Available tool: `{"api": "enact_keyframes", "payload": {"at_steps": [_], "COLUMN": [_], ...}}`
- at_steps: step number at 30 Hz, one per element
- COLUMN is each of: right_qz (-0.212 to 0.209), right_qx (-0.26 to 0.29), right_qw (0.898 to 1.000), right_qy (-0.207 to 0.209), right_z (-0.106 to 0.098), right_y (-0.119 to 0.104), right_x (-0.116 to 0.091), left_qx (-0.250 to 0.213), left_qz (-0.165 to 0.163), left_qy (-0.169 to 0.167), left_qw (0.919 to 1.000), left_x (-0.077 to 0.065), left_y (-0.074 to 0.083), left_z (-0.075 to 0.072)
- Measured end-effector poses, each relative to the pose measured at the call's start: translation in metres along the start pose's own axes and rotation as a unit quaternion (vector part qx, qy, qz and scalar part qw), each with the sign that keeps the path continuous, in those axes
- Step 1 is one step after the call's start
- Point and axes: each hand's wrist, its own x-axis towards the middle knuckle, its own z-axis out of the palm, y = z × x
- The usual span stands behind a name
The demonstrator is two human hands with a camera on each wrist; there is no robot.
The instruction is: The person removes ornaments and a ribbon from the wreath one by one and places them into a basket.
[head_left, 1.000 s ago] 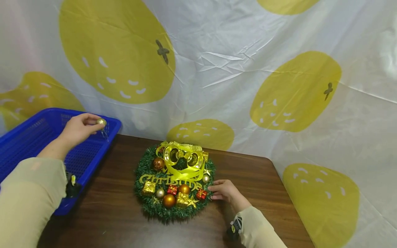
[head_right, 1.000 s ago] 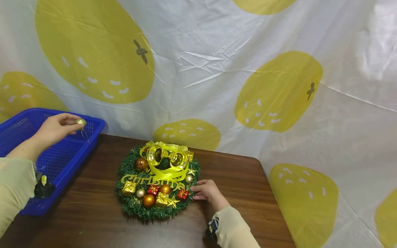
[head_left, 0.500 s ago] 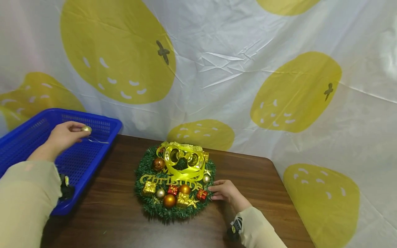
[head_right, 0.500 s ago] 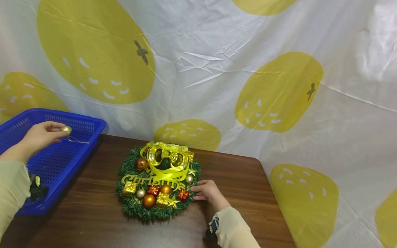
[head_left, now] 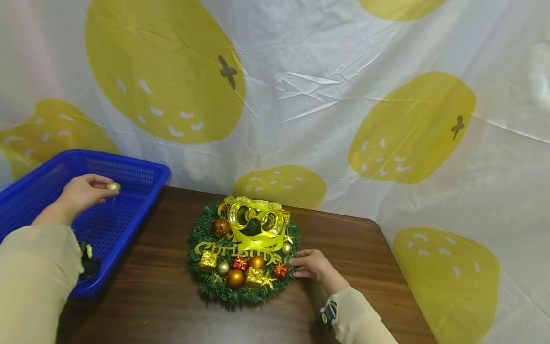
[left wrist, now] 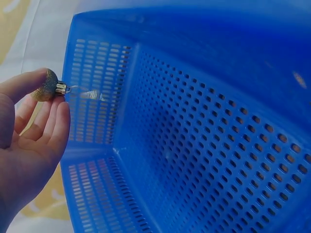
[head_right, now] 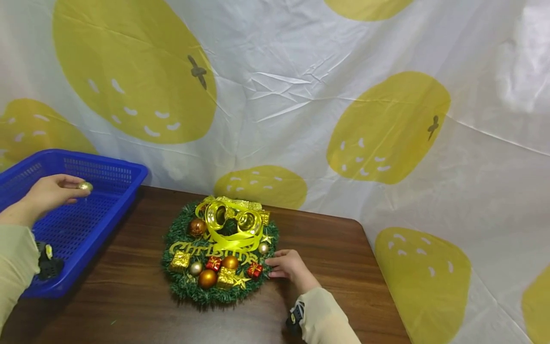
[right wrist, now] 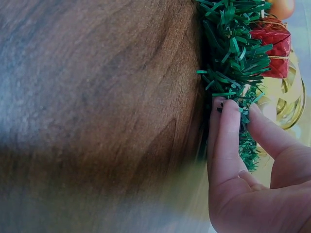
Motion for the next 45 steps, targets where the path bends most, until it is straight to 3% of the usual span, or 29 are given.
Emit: {"api": "enact_keyframes", "payload": {"at_steps": [9,13,19,29,34,45], "right_qz": [0.003,0.004,-0.021,-0.005,0.002,0.001], "right_qx": [0.001,-0.004,0.010,0.014,0.017,0.007], "right_qw": [1.000,1.000,0.999,1.000,1.000,1.000], "right_qy": [0.005,0.005,-0.035,-0.012,-0.014,-0.011], "right_z": [0.000,0.000,-0.011,-0.001,-0.002,-0.002], "right_y": [0.000,0.001,0.016,0.000,0.001,0.000], "right_x": [0.002,0.002,0.021,-0.001,0.002,0.000], "left_qx": [0.006,-0.015,-0.059,-0.067,-0.102,-0.090], "left_qz": [-0.033,-0.031,-0.017,0.004,0.024,0.019], "left_qy": [-0.017,-0.017,-0.028,-0.040,-0.048,-0.065], "left_qw": [0.9993,0.9993,0.9977,0.9969,0.9933,0.9936], "left_x": [-0.007,-0.007,0.001,0.014,0.020,0.028], "left_y": [-0.009,-0.010,-0.002,0.026,0.035,0.051], "left_z": [-0.005,-0.005,0.001,0.026,0.041,0.066]}}
